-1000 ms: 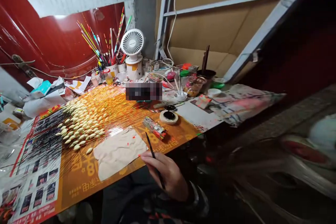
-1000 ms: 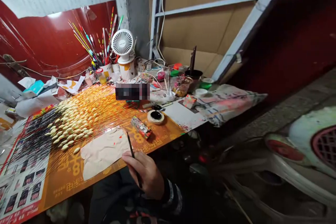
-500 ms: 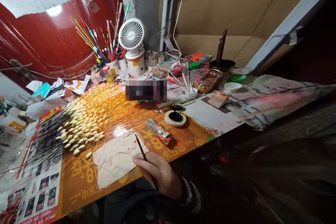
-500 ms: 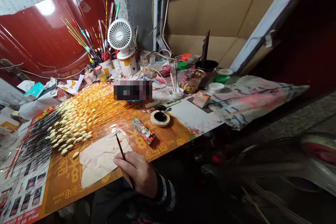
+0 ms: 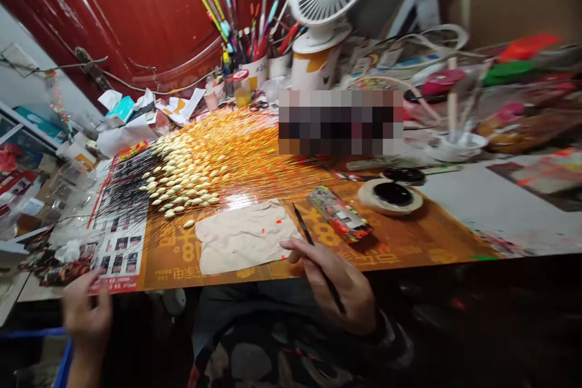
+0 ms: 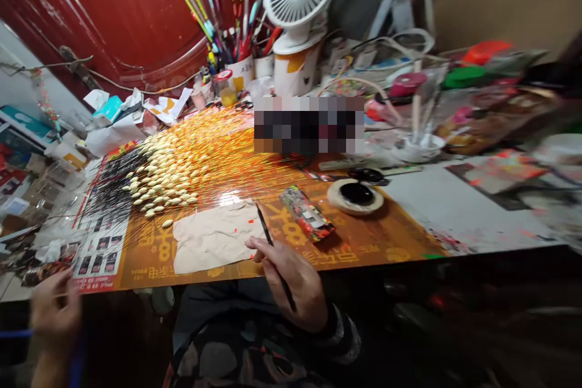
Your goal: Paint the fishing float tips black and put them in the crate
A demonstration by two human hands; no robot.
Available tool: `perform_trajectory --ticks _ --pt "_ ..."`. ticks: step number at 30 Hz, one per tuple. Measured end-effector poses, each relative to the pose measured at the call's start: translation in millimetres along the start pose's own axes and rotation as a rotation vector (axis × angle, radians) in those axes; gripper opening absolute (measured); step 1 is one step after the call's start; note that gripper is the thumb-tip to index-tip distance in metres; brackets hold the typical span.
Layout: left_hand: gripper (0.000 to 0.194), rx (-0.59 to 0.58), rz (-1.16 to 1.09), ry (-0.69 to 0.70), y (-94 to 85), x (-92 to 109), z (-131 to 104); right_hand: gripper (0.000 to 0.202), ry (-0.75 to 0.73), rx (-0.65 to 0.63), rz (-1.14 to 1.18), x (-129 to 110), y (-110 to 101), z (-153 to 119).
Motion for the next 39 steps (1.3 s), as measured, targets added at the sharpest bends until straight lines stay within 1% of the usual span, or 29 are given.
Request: perform_trajectory --ticks 1,2,3,4,6,7,9,10,12,14,16,19,22,25,31,33,34,36,39 --pt "0.059 -0.063 0.050 0.097 22.4 11.1 1.0 0.049 -0.012 -0.010 0.008 -0.6 -1.3 0.2" --pt "0.058 -0.136 0.055 0.158 45.7 21.9 3.9 0.050 -0.032 -0.019 0.004 -1.6 -3.0 0.3" --pt "0.055 -0.211 0.052 0.196 68.4 32.3 8.5 0.050 -0.055 -0.023 -0.010 -2.7 -5.2 0.3" --pt "0.048 -0.261 0.057 0.232 88.8 42.3 14.1 0.049 -0.078 -0.027 -0.028 -3.7 -7.7 0.1" --pt "0.032 -0.357 0.123 0.249 123.0 56.1 26.3 0.047 -0.105 -0.022 -0.064 -4.4 -13.8 -0.8" --pt "0.026 -0.414 0.184 0.239 136.7 59.4 31.3 0.047 -0.112 -0.010 -0.073 -4.4 -17.2 -1.3" --pt "0.016 -0.488 0.289 0.222 155.2 60.7 38.5 0.048 -0.118 0.023 -0.074 -3.5 -23.7 -2.5" --pt "0.013 -0.511 0.323 0.217 160.8 59.4 40.8 0.049 -0.115 0.035 -0.070 -2.7 -26.1 -3.0" --pt "0.012 -0.519 0.330 0.215 165.9 55.6 44.4 0.049 -0.105 0.055 -0.061 -0.9 -29.1 -3.8" --pt "0.014 -0.479 0.282 0.213 164.9 52.2 48.9 0.049 -0.092 0.055 -0.053 0.7 -29.0 -4.2" --pt "0.014 -0.402 0.236 0.217 159.9 50.3 54.9 0.048 -0.094 0.048 -0.040 0.6 -27.3 -4.5" --pt "0.015 -0.274 0.230 0.234 149.3 48.7 63.1 0.049 -0.103 0.032 -0.026 -1.6 -24.5 -4.6" --pt "0.016 -0.202 0.195 0.254 136.0 45.4 64.6 0.050 -0.132 0.025 -0.026 -4.4 -25.1 -4.9" --pt "0.015 -0.162 0.152 0.269 114.7 38.6 58.5 0.050 -0.181 0.022 -0.038 -5.9 -28.4 -5.2" --pt "0.016 -0.148 0.123 0.236 58.1 23.8 36.3 0.051 -0.249 -0.024 -0.037 -10.1 -29.4 -0.2" --pt "0.018 -0.148 0.099 0.217 47.1 24.1 27.3 0.052 -0.286 -0.033 -0.062 -13.6 -26.7 2.7" --pt "0.018 -0.153 0.086 0.206 45.0 25.8 22.5 0.054 -0.313 -0.034 -0.084 -15.5 -24.7 3.9" --pt "0.018 -0.173 0.049 0.185 47.1 32.0 13.4 0.057 -0.373 -0.024 -0.137 -19.3 -19.1 5.3" --pt "0.018 -0.193 -0.030 0.149 59.7 46.5 3.4 0.059 -0.365 0.001 -0.219 -20.2 -8.7 5.2"
Point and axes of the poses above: each hand's wrist, its own z-axis towards the middle knuckle, its own y-axis out of the palm, x = y × z, the point moved 4 cm from there along z, towards the middle knuckle, and after that the axes turned 1 degree about -z, right-handed, at the moved point
